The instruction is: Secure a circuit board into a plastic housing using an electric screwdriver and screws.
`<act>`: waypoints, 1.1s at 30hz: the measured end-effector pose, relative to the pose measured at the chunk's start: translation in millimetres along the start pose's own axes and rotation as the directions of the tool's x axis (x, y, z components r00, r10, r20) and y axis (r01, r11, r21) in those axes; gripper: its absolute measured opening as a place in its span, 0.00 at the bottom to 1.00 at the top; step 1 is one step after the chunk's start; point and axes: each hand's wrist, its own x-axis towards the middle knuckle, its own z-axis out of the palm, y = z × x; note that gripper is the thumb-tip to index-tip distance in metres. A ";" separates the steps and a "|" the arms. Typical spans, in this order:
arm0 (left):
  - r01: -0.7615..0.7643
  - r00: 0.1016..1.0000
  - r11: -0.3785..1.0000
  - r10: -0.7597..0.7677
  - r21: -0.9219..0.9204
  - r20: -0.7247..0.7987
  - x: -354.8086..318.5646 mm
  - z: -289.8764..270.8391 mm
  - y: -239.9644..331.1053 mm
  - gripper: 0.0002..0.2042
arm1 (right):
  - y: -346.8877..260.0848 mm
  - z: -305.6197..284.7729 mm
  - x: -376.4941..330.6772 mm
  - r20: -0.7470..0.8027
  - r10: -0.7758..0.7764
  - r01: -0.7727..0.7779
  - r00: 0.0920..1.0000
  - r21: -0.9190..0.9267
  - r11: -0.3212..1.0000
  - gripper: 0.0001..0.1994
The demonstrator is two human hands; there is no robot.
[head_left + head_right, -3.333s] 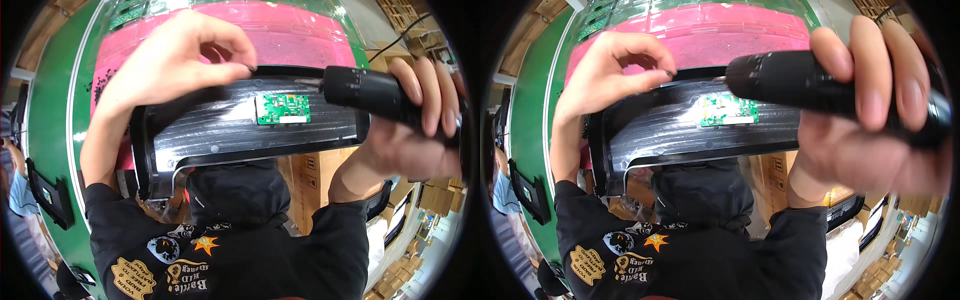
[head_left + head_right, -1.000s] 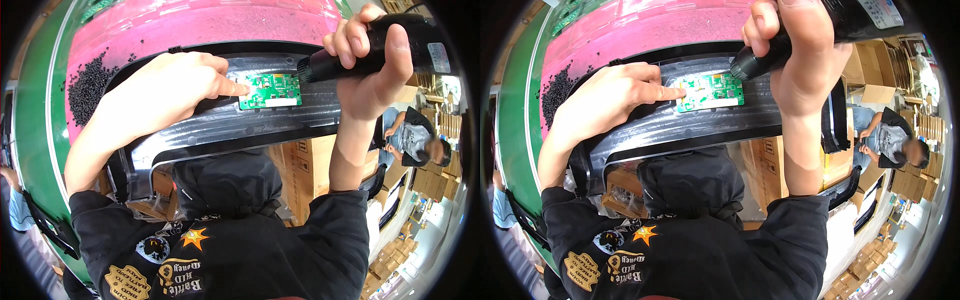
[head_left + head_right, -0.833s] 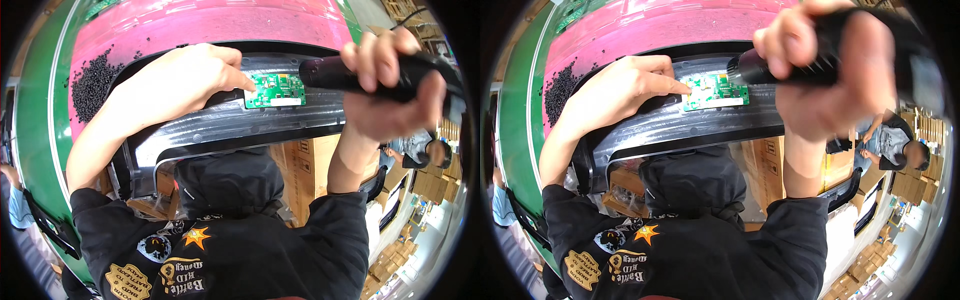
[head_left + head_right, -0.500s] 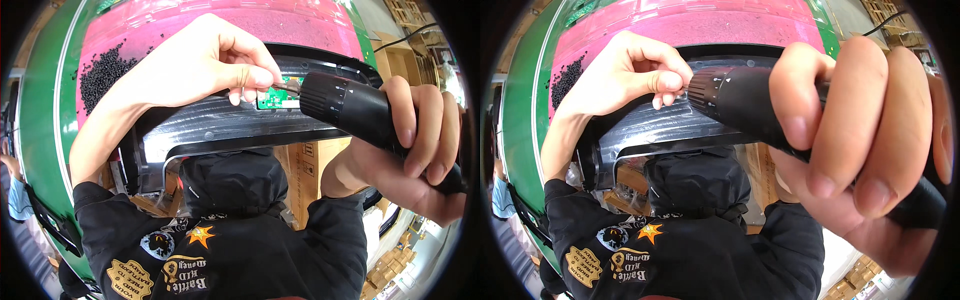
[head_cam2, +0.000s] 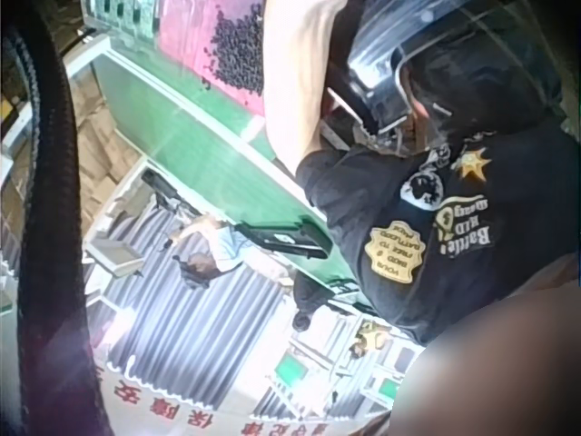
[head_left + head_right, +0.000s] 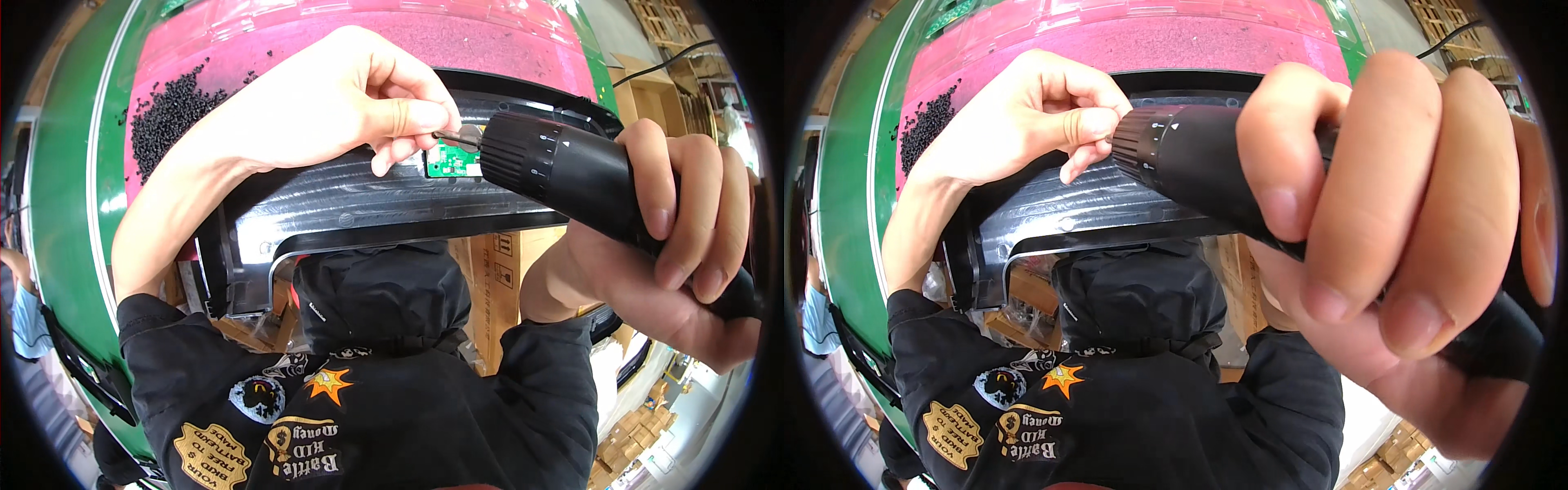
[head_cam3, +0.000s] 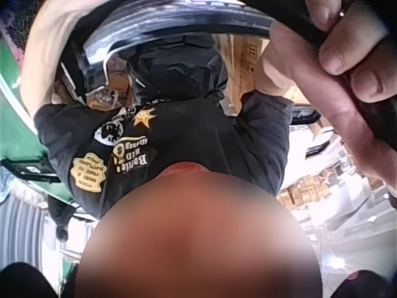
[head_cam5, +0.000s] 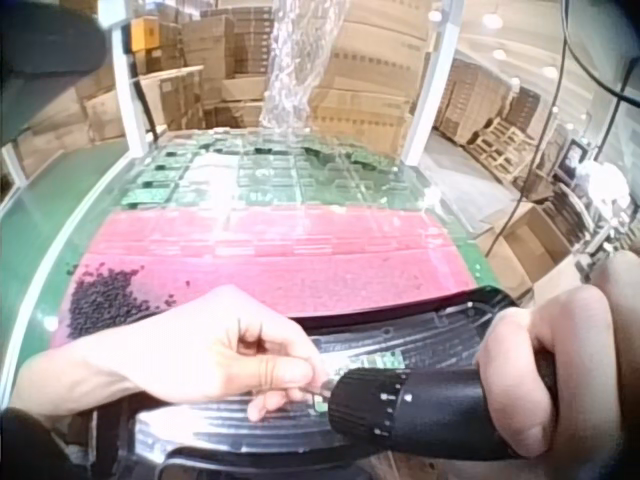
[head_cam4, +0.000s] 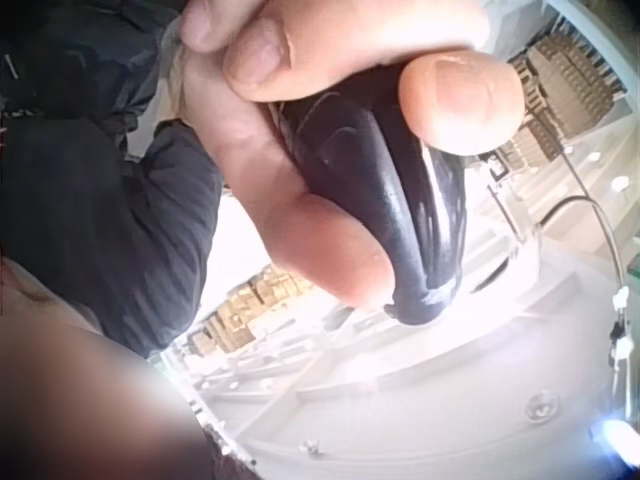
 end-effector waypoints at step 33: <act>-0.230 0.933 0.627 0.359 0.745 -0.014 4.8 -14.5 -20.0 0.07 | 59.5 -30.2 29.8 0.010 0.257 -0.251 0.966 -0.166 0.954 0.26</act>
